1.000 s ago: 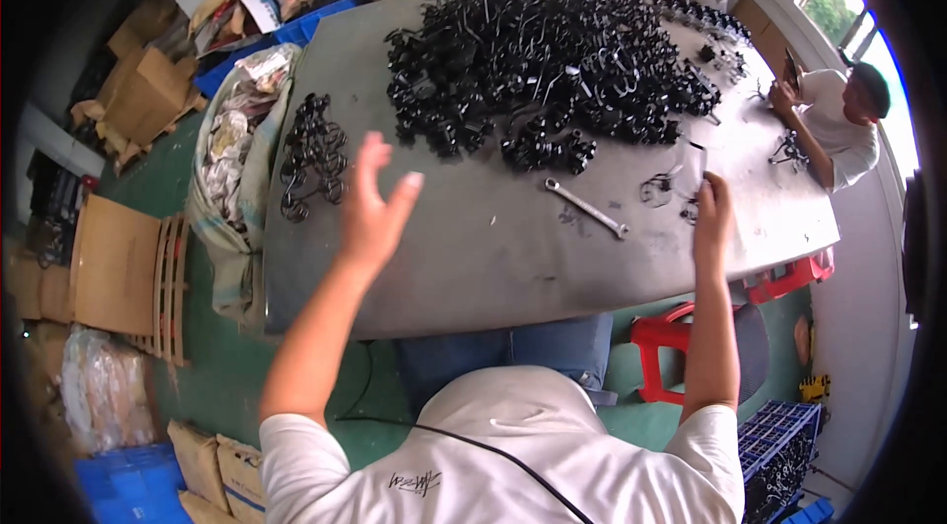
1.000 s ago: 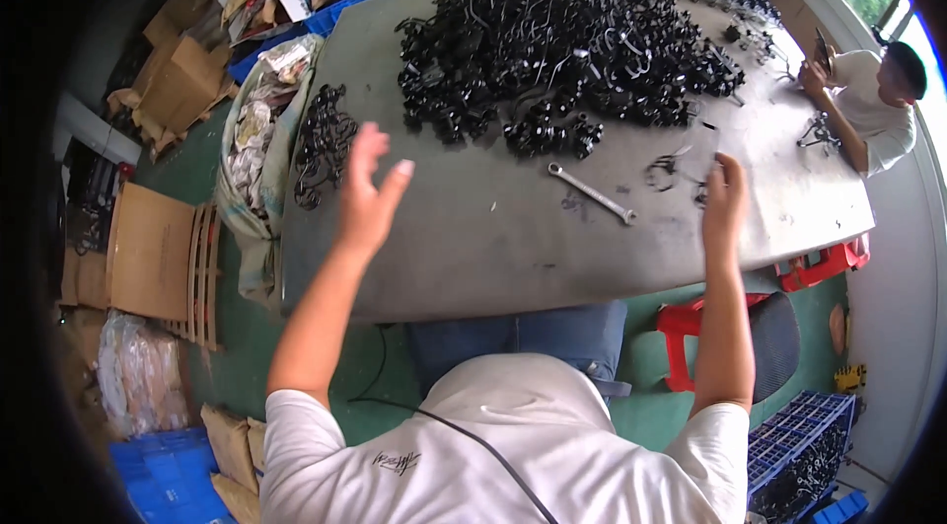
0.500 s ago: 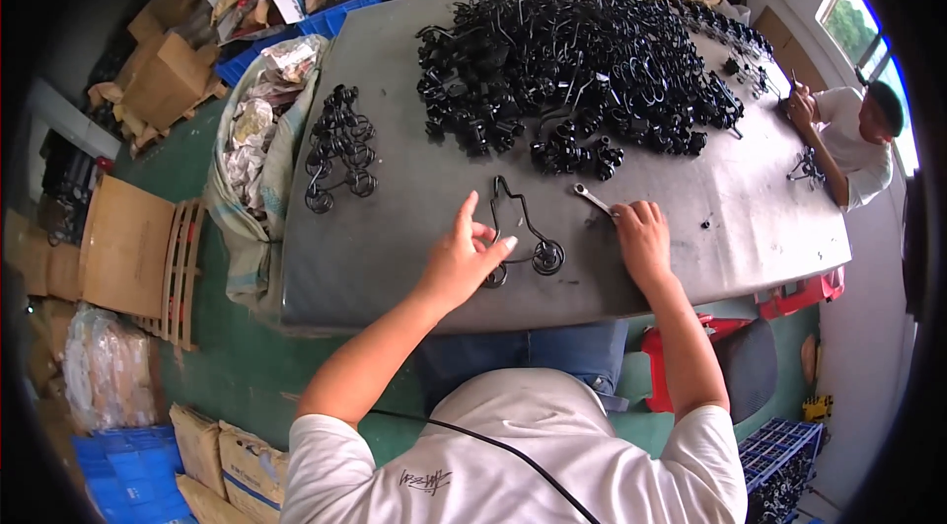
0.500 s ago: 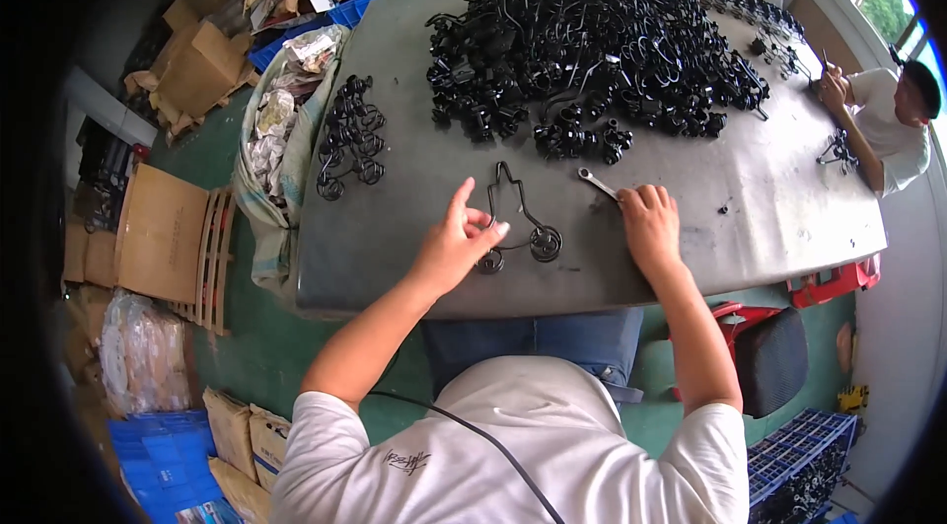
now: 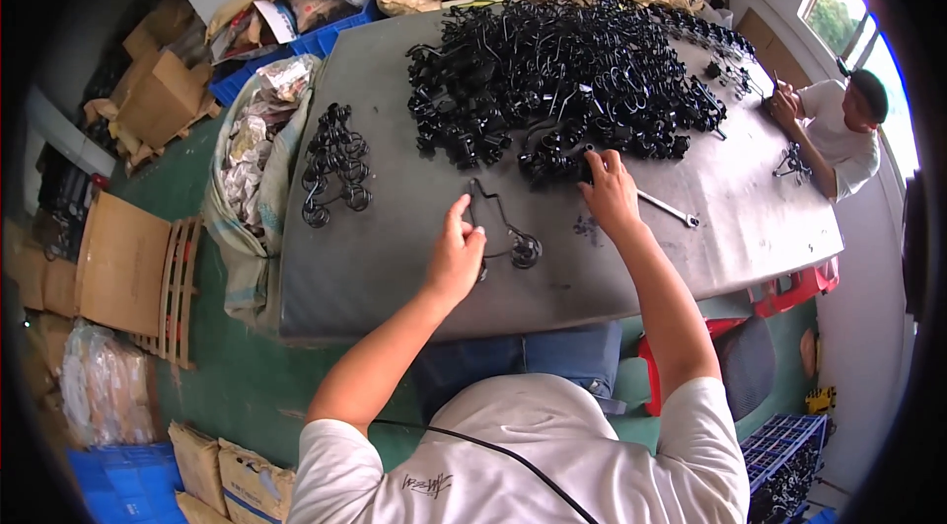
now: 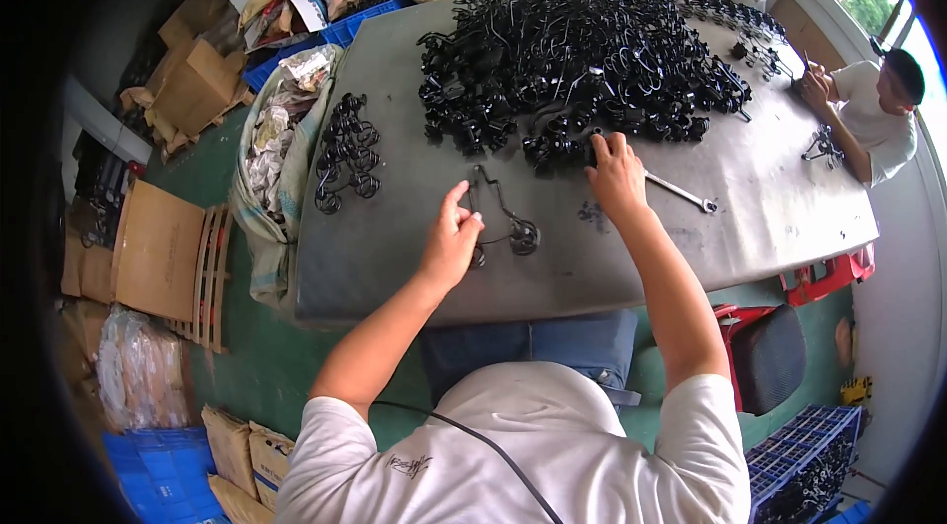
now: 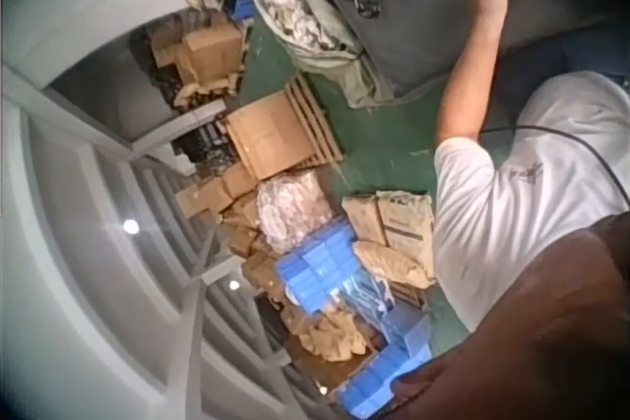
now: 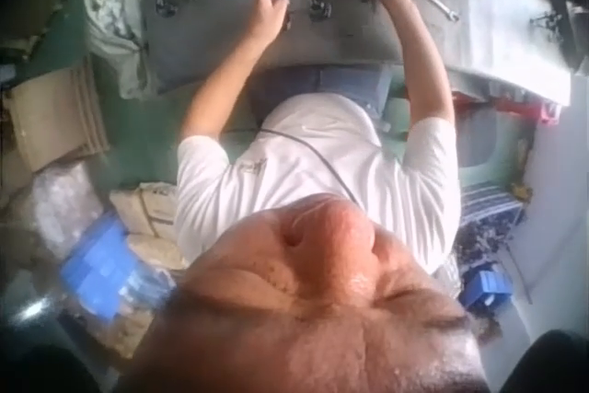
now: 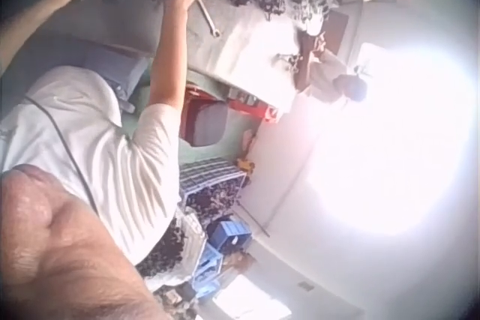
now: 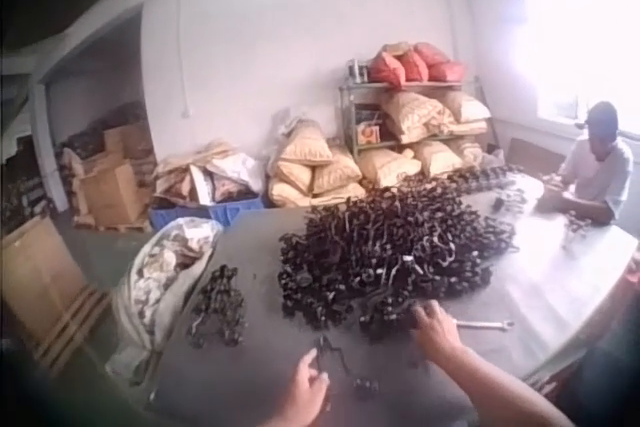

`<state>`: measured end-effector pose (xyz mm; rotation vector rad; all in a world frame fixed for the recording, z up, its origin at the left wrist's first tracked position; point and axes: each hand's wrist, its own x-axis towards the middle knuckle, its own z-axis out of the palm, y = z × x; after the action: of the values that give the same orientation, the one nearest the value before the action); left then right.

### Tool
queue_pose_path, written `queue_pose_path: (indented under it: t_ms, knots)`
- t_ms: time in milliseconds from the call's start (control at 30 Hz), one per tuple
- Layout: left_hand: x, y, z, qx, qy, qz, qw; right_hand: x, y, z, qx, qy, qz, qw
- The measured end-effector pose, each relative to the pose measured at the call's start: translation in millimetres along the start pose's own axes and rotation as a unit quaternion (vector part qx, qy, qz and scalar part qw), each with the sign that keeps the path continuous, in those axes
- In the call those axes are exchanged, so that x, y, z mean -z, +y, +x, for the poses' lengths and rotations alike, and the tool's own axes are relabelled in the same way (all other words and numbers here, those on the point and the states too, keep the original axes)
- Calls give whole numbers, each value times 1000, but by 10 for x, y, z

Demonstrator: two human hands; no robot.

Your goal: Assembling black metal bicycle components at a workbench in a manufacturing workshop.

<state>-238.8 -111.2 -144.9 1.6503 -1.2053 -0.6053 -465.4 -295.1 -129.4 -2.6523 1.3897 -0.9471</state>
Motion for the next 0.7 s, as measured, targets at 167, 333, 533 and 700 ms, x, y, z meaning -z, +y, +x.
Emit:
queue_pose_path:
  t_ms: [167,333,533,700]
  knots:
    - [529,-55,59,46,14,74,996,-34,17,-88,-7,-22,19,1000]
    - [669,-33,96,-179,223,360,888,193,-261,-359,-352,-145,604,700]
    - [-80,677,-153,-320,12,263,910,166,-462,-595,-319,-206,482,790]
    - [-600,321,62,-237,-98,213,943,260,-472,-680,-313,-227,437,812]
